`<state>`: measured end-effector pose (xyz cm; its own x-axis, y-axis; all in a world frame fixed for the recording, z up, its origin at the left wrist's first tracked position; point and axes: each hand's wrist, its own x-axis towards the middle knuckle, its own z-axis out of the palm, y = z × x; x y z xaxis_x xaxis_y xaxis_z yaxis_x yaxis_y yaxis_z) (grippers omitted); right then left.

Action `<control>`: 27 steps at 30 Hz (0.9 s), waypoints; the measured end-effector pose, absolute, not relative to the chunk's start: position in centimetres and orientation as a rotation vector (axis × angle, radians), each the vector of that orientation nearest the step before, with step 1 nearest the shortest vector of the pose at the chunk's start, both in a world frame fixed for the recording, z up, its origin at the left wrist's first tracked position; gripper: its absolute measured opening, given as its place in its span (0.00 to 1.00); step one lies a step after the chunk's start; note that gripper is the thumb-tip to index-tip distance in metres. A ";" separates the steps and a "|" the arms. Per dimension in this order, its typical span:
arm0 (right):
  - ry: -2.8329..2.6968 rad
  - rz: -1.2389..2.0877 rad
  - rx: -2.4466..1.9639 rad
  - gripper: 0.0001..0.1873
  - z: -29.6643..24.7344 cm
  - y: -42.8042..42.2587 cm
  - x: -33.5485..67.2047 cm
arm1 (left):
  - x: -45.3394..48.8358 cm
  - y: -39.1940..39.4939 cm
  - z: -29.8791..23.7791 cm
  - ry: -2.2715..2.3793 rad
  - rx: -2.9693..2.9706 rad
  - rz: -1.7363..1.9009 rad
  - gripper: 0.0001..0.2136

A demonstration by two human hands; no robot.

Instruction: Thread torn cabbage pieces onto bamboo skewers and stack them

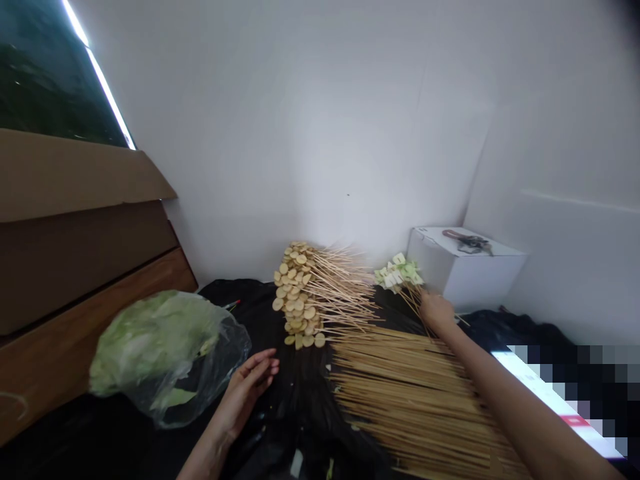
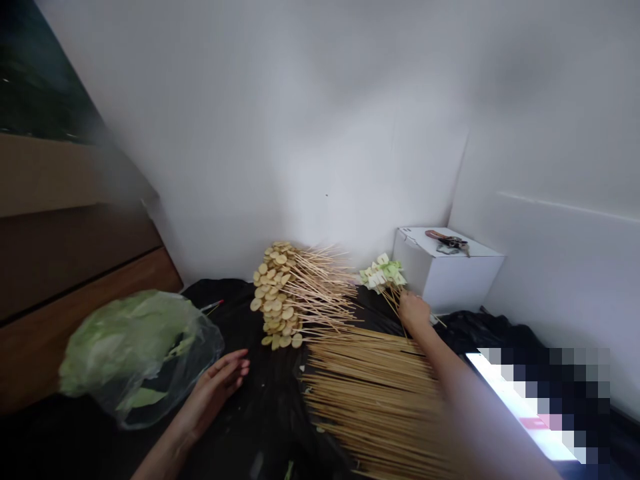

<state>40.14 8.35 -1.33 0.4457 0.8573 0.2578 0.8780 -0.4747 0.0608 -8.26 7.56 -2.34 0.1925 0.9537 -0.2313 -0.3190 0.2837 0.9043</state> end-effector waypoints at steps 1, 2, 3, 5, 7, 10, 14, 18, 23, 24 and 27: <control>-1.572 -0.412 -2.591 0.19 -1.1 8.1 40.0 | -8.3 7.5 -2.3 0.964 0.832 1.058 0.18; -1.579 -0.442 -2.574 0.19 -0.8 7.9 39.8 | -8.3 7.5 -2.3 0.966 0.830 1.061 0.18; -1.594 -0.474 -2.550 0.19 -0.5 7.6 39.4 | -8.3 7.5 -2.4 0.965 0.829 1.063 0.18; -1.677 -0.519 -2.480 0.19 0.1 7.0 38.4 | -8.3 7.6 -2.4 0.959 0.828 1.066 0.18; -1.812 -0.530 -2.376 0.21 0.8 6.2 36.6 | -8.2 7.5 -2.3 0.949 0.834 1.067 0.18; -2.057 -0.476 -2.176 0.17 1.9 4.3 31.6 | -8.0 7.3 -2.1 0.942 0.848 1.067 0.18; -2.412 -0.213 -1.643 0.12 2.7 0.3 21.4 | -7.8 6.9 -1.8 0.929 0.868 1.058 0.17; -2.609 0.035 -1.267 0.09 1.4 -2.7 12.4 | -7.5 6.7 -1.6 0.880 0.895 1.074 0.16; -2.659 0.112 -1.297 0.14 -2.6 -2.5 9.3 | -7.3 6.8 -1.2 0.868 0.855 1.125 0.13; -2.637 0.142 -1.324 0.14 -3.3 -2.3 9.4 | -7.3 6.8 -0.9 0.858 0.862 1.125 0.12; -2.535 0.203 -1.389 0.14 -4.3 -1.9 10.2 | -7.2 6.8 0.1 0.859 0.889 1.090 0.10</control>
